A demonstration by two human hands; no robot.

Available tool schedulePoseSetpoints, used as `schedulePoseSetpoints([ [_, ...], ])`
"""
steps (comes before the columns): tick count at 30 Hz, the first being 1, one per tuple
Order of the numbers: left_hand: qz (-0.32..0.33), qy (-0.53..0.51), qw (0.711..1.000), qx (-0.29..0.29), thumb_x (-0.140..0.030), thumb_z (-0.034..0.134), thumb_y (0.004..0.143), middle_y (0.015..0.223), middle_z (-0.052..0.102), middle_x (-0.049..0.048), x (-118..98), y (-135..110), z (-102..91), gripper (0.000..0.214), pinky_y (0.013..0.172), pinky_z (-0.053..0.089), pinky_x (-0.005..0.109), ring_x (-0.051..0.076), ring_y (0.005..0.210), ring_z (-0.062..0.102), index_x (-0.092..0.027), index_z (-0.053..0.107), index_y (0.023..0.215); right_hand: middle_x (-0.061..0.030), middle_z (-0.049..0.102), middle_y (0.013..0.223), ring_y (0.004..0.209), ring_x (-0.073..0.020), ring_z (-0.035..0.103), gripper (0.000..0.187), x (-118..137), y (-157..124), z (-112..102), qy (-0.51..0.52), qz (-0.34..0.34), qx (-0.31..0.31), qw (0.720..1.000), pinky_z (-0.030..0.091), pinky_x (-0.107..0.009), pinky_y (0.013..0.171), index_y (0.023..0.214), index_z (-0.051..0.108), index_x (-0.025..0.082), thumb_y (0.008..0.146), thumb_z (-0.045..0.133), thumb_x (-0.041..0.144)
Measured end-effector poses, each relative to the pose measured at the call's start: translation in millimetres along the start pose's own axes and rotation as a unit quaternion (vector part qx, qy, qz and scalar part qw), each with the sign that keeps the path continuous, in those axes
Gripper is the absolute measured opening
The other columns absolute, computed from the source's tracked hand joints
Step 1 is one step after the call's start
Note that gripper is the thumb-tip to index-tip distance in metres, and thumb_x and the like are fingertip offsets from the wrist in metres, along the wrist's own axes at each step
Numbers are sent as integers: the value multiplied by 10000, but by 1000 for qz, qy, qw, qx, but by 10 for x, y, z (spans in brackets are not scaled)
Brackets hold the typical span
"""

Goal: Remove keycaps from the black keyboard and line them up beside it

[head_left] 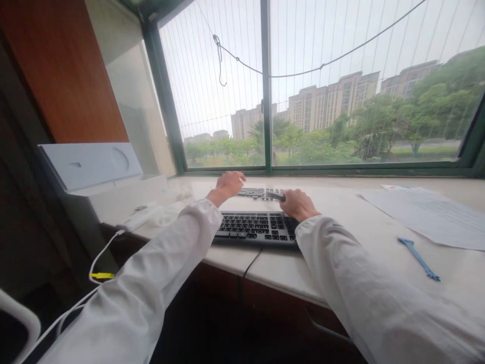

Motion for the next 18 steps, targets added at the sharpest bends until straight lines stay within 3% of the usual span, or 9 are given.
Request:
schedulePoseSetpoints([
  [2, 17, -19, 1000, -4, -353, 549, 855, 967, 728, 15, -103, -290, -57, 254, 848, 475, 339, 219, 876, 658, -279, 680, 1060, -174, 671, 1002, 880, -258, 639, 383, 4, -19, -16, -9, 10, 2, 1000, 453, -316, 705, 1059, 693, 151, 868, 429, 353],
  [5, 9, -22, 999, -23, -377, 546, 857, 1004, 723, 31, -18, -732, -93, 235, 826, 479, 343, 239, 934, 647, -278, 691, 1014, -174, 669, 1030, 893, -275, 638, 445, 22, -51, -42, -20, 16, 3, 1000, 443, -340, 715, 1064, 694, 173, 890, 382, 439],
  [10, -77, 19, 992, -101, -343, 403, 935, 1005, 722, 72, 621, -1343, -119, 320, 821, 475, 341, 244, 940, 641, -262, 688, 1055, -173, 673, 1043, 895, -310, 637, 612, 48, -76, -66, -30, 19, 7, 999, 424, -383, 715, 1071, 698, 215, 881, 287, 627],
  [14, -87, -11, 986, -144, -346, 378, 950, 1009, 722, 52, 1017, -1624, -96, 333, 866, 468, 324, 226, 956, 623, -262, 677, 1068, -186, 679, 1012, 891, -328, 632, 693, 73, -74, -83, -44, 21, 3, 999, 405, -377, 694, 1044, 708, 206, 847, 270, 706],
  [18, -61, -75, 983, -155, -363, 355, 960, 1019, 718, 34, 1063, -1742, -8, 345, 883, 460, 315, 211, 973, 604, -274, 680, 1038, -176, 690, 943, 850, -320, 629, 663, 148, -112, -133, -55, -1, -35, 998, 368, -347, 649, 1001, 720, 221, 843, 298, 708],
])
Point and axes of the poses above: each hand's wrist, its own y-axis towards the middle knuckle, its own z-axis out of the palm, x = y × z, the point moved 4 cm from there along y, towards the middle knuckle
